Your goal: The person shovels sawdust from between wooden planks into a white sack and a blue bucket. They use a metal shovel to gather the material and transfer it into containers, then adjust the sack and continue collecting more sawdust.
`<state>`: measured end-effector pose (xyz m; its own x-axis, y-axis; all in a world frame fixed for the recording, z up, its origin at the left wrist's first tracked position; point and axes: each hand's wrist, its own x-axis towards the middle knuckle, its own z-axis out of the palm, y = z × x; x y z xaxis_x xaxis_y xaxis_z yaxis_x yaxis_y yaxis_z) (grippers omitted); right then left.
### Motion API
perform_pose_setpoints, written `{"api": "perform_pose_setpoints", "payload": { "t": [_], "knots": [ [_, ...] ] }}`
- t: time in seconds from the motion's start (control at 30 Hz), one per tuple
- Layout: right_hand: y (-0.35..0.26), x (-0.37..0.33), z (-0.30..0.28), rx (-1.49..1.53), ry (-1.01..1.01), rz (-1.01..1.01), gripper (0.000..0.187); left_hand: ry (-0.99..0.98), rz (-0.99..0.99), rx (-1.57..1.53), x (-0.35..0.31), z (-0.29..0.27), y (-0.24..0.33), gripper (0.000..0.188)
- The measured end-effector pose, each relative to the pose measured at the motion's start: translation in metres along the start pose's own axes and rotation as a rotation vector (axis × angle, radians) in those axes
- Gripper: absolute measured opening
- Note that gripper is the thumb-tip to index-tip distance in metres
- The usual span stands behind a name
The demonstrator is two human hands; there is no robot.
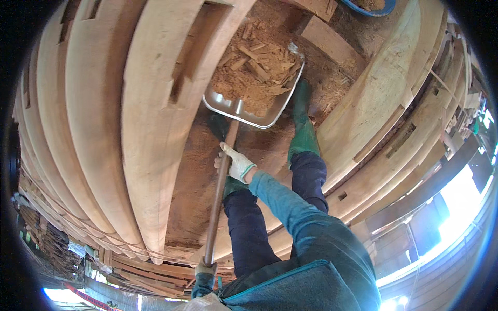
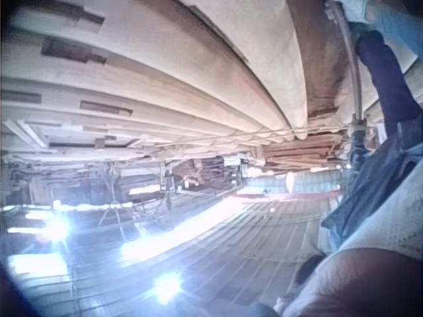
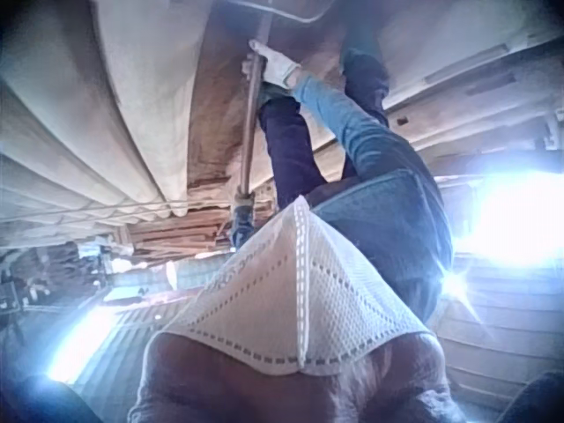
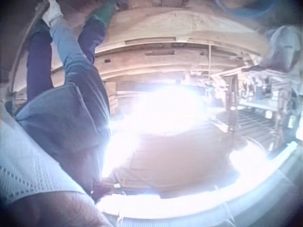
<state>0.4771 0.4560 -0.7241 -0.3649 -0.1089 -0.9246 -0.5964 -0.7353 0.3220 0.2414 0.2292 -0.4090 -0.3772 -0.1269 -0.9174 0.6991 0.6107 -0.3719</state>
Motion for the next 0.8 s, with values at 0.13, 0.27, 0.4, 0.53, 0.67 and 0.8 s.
{"api": "perform_pose_setpoints", "payload": {
  "t": [0.13, 0.27, 0.4, 0.53, 0.67, 0.8],
  "knots": [
    [0.022, 0.028, 0.018, 0.124, -0.061, -0.065, 0.045, 0.029, -0.001, 0.023, -0.043, -0.014, -0.041, 0.044],
    [0.031, 0.029, 0.032, 0.039, 0.125, -0.091, 0.042, 0.009, -0.248, 0.174, -0.086, -0.006, -0.116, 0.042],
    [0.061, 0.008, 0.034, 0.061, 0.134, -0.15, 0.04, 0.081, -0.229, 0.186, -0.098, -0.029, -0.155, 0.043],
    [0.085, -0.038, 0.03, 0.068, 0.226, -0.169, 0.039, 0.098, -0.22, 0.194, -0.101, -0.027, -0.172, 0.044],
    [0.079, -0.076, 0.042, 0.132, 0.3, -0.162, 0.039, 0.108, -0.184, 0.209, -0.094, -0.039, -0.188, 0.045],
    [0.021, -0.121, 0.026, 0.135, 0.321, -0.332, 0.037, 0.108, -0.077, 0.225, -0.085, -0.04, -0.176, 0.046]
  ]
}}
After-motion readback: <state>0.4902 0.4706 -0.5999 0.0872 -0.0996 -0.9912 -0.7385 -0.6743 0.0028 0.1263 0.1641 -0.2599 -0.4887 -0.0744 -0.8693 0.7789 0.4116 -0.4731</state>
